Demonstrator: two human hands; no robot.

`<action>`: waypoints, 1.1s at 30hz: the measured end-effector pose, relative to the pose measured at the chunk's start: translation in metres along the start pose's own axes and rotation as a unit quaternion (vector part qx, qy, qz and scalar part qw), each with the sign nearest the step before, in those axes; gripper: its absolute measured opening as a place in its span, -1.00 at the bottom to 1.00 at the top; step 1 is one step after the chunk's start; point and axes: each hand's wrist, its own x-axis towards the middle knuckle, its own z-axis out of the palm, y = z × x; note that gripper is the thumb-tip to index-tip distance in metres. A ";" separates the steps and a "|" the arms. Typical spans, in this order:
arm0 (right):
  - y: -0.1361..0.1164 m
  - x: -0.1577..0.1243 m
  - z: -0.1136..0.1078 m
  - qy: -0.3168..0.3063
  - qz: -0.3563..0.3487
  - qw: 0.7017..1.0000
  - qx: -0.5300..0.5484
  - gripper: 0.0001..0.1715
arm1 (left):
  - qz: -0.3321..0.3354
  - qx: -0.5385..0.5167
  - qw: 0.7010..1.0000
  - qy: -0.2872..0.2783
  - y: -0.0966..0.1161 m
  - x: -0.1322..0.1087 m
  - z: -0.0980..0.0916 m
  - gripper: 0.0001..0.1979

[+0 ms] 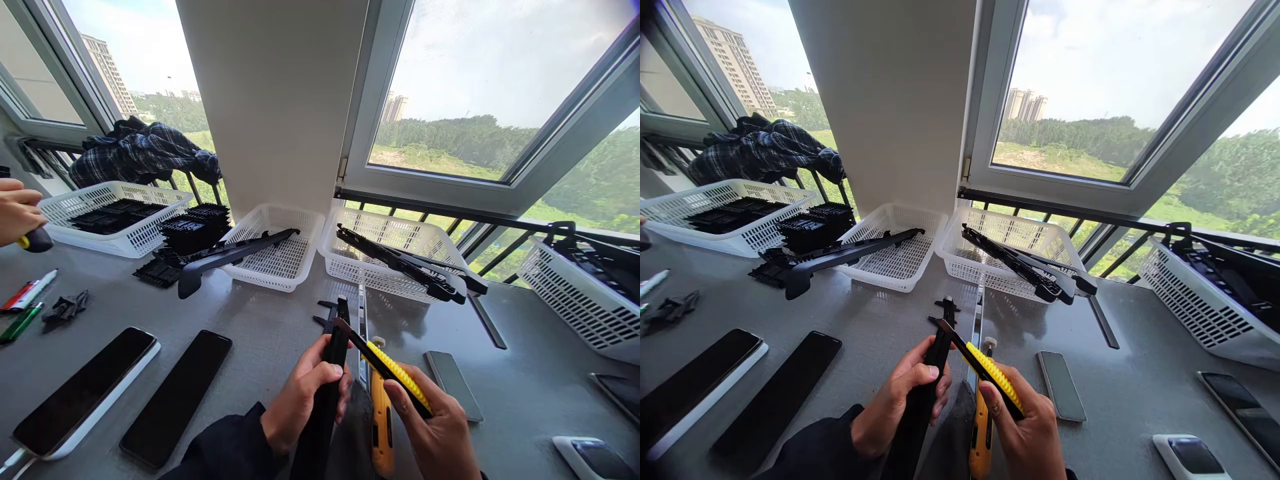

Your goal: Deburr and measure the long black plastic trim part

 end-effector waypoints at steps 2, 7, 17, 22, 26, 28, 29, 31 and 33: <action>0.000 0.000 0.000 0.002 0.003 1.000 -0.002 -0.46 | 0.001 0.000 1.000 0.000 0.000 0.000 0.000 -0.57; 0.004 0.001 -0.003 -0.004 -0.005 1.000 -0.009 -0.46 | 0.002 -0.001 1.000 -0.001 -0.001 -0.001 0.000 -0.59; 0.010 0.006 -0.008 0.012 -0.018 0.999 -0.029 -0.49 | -0.008 0.012 1.000 0.004 0.002 -0.001 0.000 -0.56; 0.013 0.005 -0.007 0.005 -0.034 0.999 -0.040 -0.52 | -0.007 0.015 1.000 0.000 0.002 -0.002 0.000 -0.56; 0.013 0.006 -0.007 0.004 -0.024 0.999 -0.034 -0.49 | -0.001 0.012 1.000 -0.001 -0.001 0.000 -0.003 -0.56; 0.009 0.005 -0.008 0.009 -0.005 1.000 -0.026 -0.48 | 0.000 0.010 1.000 -0.002 -0.002 0.001 -0.003 -0.55; 0.007 0.005 -0.008 0.011 -0.003 1.000 -0.022 -0.49 | 0.001 0.009 1.000 -0.002 -0.002 0.001 -0.003 -0.55; 0.004 0.005 -0.008 0.008 -0.010 1.000 -0.019 -0.51 | 0.004 0.009 1.000 0.001 -0.001 0.000 -0.003 -0.55; 0.001 0.005 -0.008 0.004 -0.009 1.000 -0.018 -0.50 | 0.008 0.010 1.000 0.007 0.001 -0.001 -0.001 -0.56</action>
